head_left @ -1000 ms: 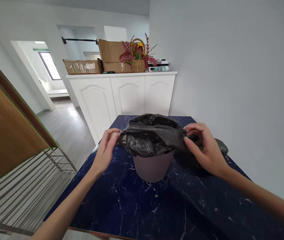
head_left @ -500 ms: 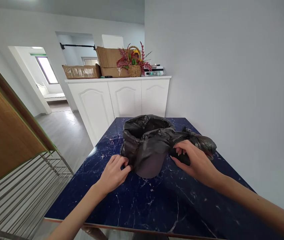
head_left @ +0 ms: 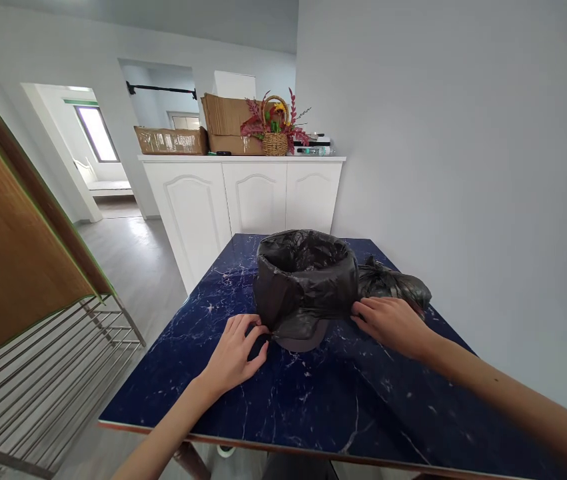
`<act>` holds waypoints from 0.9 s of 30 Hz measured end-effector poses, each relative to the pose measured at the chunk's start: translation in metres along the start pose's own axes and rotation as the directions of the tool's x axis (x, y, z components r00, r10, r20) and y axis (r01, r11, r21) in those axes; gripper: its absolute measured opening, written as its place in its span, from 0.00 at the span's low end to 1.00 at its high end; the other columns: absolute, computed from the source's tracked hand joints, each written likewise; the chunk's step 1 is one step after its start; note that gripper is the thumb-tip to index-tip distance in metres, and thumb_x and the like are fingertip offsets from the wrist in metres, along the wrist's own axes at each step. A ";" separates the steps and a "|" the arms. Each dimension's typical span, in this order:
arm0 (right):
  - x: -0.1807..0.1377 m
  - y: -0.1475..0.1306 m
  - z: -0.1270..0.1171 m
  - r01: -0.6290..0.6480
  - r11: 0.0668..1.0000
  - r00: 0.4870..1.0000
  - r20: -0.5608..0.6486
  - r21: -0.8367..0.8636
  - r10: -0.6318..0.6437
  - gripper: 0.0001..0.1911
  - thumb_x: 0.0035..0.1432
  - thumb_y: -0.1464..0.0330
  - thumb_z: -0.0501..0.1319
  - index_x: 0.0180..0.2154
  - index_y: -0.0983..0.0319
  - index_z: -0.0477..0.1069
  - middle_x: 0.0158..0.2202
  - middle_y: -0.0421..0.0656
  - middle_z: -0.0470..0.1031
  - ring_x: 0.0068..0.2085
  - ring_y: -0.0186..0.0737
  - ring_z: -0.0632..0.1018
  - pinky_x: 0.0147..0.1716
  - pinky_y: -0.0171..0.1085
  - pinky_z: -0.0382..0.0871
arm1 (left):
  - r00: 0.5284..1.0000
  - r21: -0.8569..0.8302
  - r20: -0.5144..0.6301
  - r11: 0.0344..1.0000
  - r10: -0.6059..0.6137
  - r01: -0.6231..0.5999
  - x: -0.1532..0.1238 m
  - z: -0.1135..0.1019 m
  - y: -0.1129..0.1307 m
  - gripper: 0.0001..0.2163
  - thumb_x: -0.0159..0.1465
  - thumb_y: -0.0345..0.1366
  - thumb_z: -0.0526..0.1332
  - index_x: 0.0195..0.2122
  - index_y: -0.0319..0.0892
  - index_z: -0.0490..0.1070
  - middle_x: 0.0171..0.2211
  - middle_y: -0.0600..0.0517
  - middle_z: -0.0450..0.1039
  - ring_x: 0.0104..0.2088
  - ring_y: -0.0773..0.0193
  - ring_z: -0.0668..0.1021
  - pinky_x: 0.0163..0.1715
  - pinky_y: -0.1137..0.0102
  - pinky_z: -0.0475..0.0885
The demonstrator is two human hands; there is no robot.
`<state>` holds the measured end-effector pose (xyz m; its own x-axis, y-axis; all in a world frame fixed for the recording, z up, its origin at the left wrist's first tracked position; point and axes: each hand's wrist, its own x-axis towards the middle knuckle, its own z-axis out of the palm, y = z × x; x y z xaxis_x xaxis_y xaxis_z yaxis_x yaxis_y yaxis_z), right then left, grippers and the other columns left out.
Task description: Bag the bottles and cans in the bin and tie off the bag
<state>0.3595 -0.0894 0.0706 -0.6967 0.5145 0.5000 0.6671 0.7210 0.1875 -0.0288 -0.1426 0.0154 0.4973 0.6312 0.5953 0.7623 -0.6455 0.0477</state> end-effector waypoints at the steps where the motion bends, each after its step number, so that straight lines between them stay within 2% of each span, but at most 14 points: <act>1: -0.003 0.001 -0.002 0.006 1.000 1.000 0.014 -0.006 -0.006 0.11 0.75 0.68 0.55 0.39 0.58 0.74 0.29 0.43 0.79 0.27 0.43 0.79 0.24 0.40 0.59 | 1.000 -0.019 -0.016 1.000 -0.016 0.016 -0.004 -0.001 0.000 0.12 0.72 0.34 0.61 0.56 0.45 0.71 0.54 0.41 0.74 0.55 0.46 0.77 0.56 0.52 0.73; 3: -0.006 -0.003 -0.013 -0.009 1.000 1.000 0.012 -0.020 0.009 0.11 0.77 0.66 0.54 0.47 0.58 0.74 0.33 0.43 0.81 0.26 0.43 0.79 0.23 0.40 0.57 | 0.996 -0.071 -0.061 0.996 -0.062 0.058 -0.015 -0.003 0.001 0.19 0.71 0.35 0.63 0.62 0.45 0.65 0.58 0.39 0.71 0.59 0.46 0.76 0.59 0.51 0.73; 5: -0.002 -0.011 -0.033 -0.075 0.997 0.996 -0.054 -0.009 0.074 0.11 0.78 0.66 0.53 0.53 0.57 0.72 0.37 0.43 0.82 0.27 0.41 0.79 0.23 0.40 0.61 | 0.985 -0.141 -0.103 0.982 -0.140 0.125 -0.025 -0.007 0.003 0.24 0.70 0.35 0.64 0.66 0.45 0.60 0.60 0.38 0.69 0.60 0.46 0.75 0.60 0.52 0.73; 8: 0.016 -0.030 -0.070 -0.185 0.976 0.950 -0.235 0.112 0.207 0.07 0.77 0.64 0.56 0.51 0.53 0.71 0.40 0.43 0.81 0.31 0.41 0.80 0.29 0.41 0.69 | 0.957 -0.204 -0.104 0.948 -0.271 0.246 -0.041 -0.011 0.003 0.21 0.72 0.36 0.62 0.65 0.48 0.60 0.60 0.41 0.69 0.59 0.48 0.76 0.59 0.53 0.74; 10: 0.035 -0.041 -0.087 -0.178 0.963 0.925 -0.299 0.201 0.233 0.08 0.76 0.61 0.59 0.53 0.52 0.71 0.46 0.46 0.81 0.41 0.47 0.83 0.38 0.44 0.75 | 0.941 -0.180 -0.075 0.933 -0.329 0.312 -0.050 -0.012 0.000 0.16 0.73 0.37 0.61 0.61 0.49 0.65 0.58 0.43 0.71 0.58 0.48 0.77 0.59 0.53 0.74; 12: 0.055 -0.046 -0.091 -0.146 0.952 0.938 -0.268 0.270 0.220 0.16 0.74 0.56 0.62 0.59 0.51 0.70 0.54 0.49 0.79 0.53 0.54 0.81 0.50 0.50 0.77 | 0.927 -0.142 -0.053 0.922 -0.370 0.360 -0.058 -0.012 -0.005 0.13 0.74 0.40 0.61 0.57 0.49 0.69 0.57 0.44 0.72 0.58 0.47 0.77 0.59 0.50 0.74; 14: 0.072 -0.045 -0.083 -0.111 0.939 0.969 -0.173 0.326 0.175 0.20 0.73 0.52 0.64 0.60 0.51 0.71 0.58 0.48 0.79 0.59 0.57 0.78 0.57 0.55 0.74 | 0.913 -0.133 -0.049 0.908 -0.406 0.397 -0.064 -0.010 -0.012 0.11 0.73 0.42 0.62 0.54 0.48 0.71 0.55 0.44 0.74 0.57 0.46 0.77 0.58 0.48 0.75; 15: 0.080 -0.044 -0.077 -0.097 0.934 0.981 -0.127 0.345 0.149 0.19 0.72 0.51 0.63 0.58 0.51 0.73 0.56 0.48 0.81 0.59 0.57 0.79 0.57 0.56 0.74 | 0.905 -0.139 -0.051 0.900 -0.422 0.412 -0.067 -0.009 -0.015 0.11 0.73 0.42 0.62 0.53 0.47 0.71 0.54 0.44 0.74 0.56 0.46 0.77 0.58 0.48 0.75; 17: 0.092 -0.042 -0.063 -0.075 0.932 0.991 -0.080 0.355 0.111 0.18 0.72 0.48 0.62 0.47 0.53 0.78 0.47 0.47 0.84 0.50 0.56 0.82 0.53 0.55 0.75 | 0.892 -0.162 -0.054 0.886 -0.449 0.435 -0.071 -0.006 -0.019 0.10 0.73 0.43 0.62 0.51 0.47 0.72 0.53 0.44 0.75 0.55 0.46 0.78 0.57 0.48 0.75; 20: 0.098 -0.042 -0.054 -0.072 0.942 0.991 -0.085 0.329 0.106 0.26 0.72 0.43 0.58 0.34 0.56 0.77 0.35 0.46 0.83 0.36 0.51 0.82 0.40 0.49 0.75 | 0.883 -0.193 -0.056 0.873 -0.465 0.448 -0.074 -0.004 -0.021 0.09 0.73 0.42 0.62 0.50 0.47 0.72 0.52 0.44 0.76 0.55 0.47 0.78 0.58 0.48 0.75; 23: 0.092 -0.049 -0.063 -0.056 0.944 0.992 -0.088 0.325 0.089 0.27 0.73 0.43 0.58 0.31 0.56 0.75 0.30 0.43 0.81 0.31 0.46 0.79 0.31 0.43 0.70 | 0.881 -0.211 -0.054 0.868 -0.469 0.449 -0.074 -0.003 -0.020 0.08 0.73 0.42 0.62 0.49 0.47 0.73 0.51 0.44 0.76 0.55 0.47 0.77 0.58 0.48 0.74; 27: 0.064 -0.068 -0.096 -0.024 0.947 0.996 -0.069 0.319 0.049 0.23 0.74 0.50 0.62 0.30 0.56 0.72 0.24 0.39 0.73 0.25 0.40 0.73 0.25 0.40 0.63 | 0.878 -0.220 -0.056 0.864 -0.475 0.454 -0.073 -0.004 -0.020 0.09 0.73 0.43 0.62 0.49 0.47 0.74 0.50 0.45 0.77 0.54 0.47 0.78 0.57 0.49 0.75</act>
<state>0.2946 -0.1499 0.1709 -0.6433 0.5155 0.5660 0.5643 0.8189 -0.1044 -0.0822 -0.1770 -0.0257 0.0512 0.8371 0.5446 0.7924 -0.3660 0.4880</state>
